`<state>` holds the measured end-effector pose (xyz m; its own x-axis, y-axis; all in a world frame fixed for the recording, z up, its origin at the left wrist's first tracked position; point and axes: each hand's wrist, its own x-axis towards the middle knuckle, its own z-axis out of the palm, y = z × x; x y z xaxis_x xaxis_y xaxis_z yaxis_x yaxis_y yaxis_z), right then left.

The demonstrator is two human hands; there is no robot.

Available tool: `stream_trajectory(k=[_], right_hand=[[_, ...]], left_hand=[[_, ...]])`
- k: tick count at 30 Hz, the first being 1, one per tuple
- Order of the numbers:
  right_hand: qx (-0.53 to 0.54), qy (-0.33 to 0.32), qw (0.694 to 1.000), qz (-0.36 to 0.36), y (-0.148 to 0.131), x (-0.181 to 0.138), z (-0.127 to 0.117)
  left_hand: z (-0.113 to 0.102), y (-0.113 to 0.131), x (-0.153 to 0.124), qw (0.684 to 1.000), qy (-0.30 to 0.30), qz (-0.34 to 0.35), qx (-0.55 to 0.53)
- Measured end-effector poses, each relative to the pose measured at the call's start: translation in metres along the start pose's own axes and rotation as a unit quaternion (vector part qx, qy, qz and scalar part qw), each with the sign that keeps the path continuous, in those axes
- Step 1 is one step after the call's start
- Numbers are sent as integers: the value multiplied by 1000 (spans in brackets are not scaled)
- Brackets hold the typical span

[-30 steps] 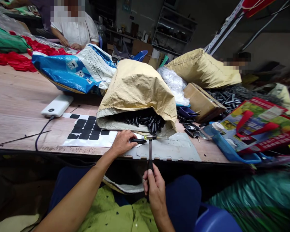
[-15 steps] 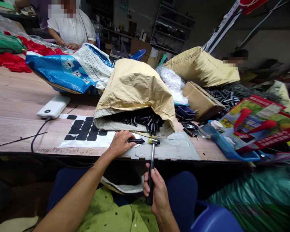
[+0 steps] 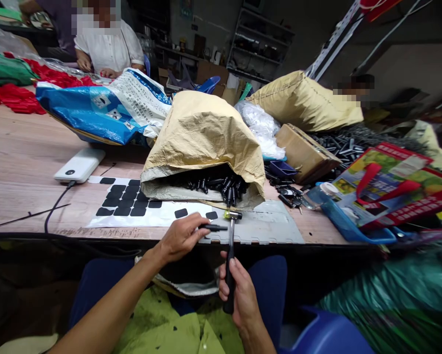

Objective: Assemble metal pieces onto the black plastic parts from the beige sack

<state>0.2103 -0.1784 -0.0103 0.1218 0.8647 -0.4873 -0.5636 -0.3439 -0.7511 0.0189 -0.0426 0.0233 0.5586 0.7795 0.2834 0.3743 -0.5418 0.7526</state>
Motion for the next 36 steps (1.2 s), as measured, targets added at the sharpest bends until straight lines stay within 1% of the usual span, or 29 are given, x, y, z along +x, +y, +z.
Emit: stream_trajectory(k=[3, 5, 6, 8, 11, 13, 15, 18, 21, 22, 23, 25, 27, 28, 30, 32, 34, 36], right_hand=[[-1, -2, 1000, 0, 1, 1, -2], [-4, 0, 1000, 3, 1, 1, -3], [-6, 0, 1000, 5, 0, 1, -3], [-9, -1, 1000, 6, 0, 1, -3], [-8, -1, 1000, 6, -1, 1, -2], [-7, -1, 1000, 6, -1, 1, -2], [-7, 0, 1000, 5, 0, 2, -2], [-11, 1, 1000, 3, 1, 2, -3], [-13, 2, 1000, 4, 1, 2, -3], [-13, 4, 1000, 4, 1, 2, -3], [-12, 5, 1000, 5, 1, 2, -3], [-11, 8, 1000, 5, 0, 1, -2], [-9, 10, 1000, 4, 0, 1, -1], [-8, 10, 1000, 3, 0, 1, -1], [-8, 11, 1000, 2, 0, 1, 0], [-10, 13, 1000, 1, 1, 1, 0], [-13, 13, 1000, 0, 2, 1, 0], [-14, 14, 1000, -2, 2, 1, -1]], left_hand=[[9, 13, -30, 995, -95, 8, -19], [17, 9, -48, 989, -148, -19, 14], [22, 3, -56, 984, -167, -49, 42], [31, -14, -68, 965, -198, -134, 106], [42, -37, -77, 920, -237, -252, 181], [45, -41, -78, 902, -252, -290, 196], [43, -33, -73, 906, -253, -286, 182], [30, -5, -54, 937, -249, -227, 95], [15, 22, -18, 961, -229, -152, -26], [12, 27, -2, 969, -199, -140, -44], [11, 30, 15, 978, -149, -141, -46], [14, 29, 52, 988, -34, -148, -18], [23, 23, 88, 983, 60, -173, 11], [29, 20, 103, 976, 86, -196, 28], [39, 16, 127, 963, 98, -244, 61], [47, 15, 142, 950, 84, -289, 87], [52, 15, 150, 939, 71, -320, 103], [53, 16, 153, 935, 61, -332, 110]])
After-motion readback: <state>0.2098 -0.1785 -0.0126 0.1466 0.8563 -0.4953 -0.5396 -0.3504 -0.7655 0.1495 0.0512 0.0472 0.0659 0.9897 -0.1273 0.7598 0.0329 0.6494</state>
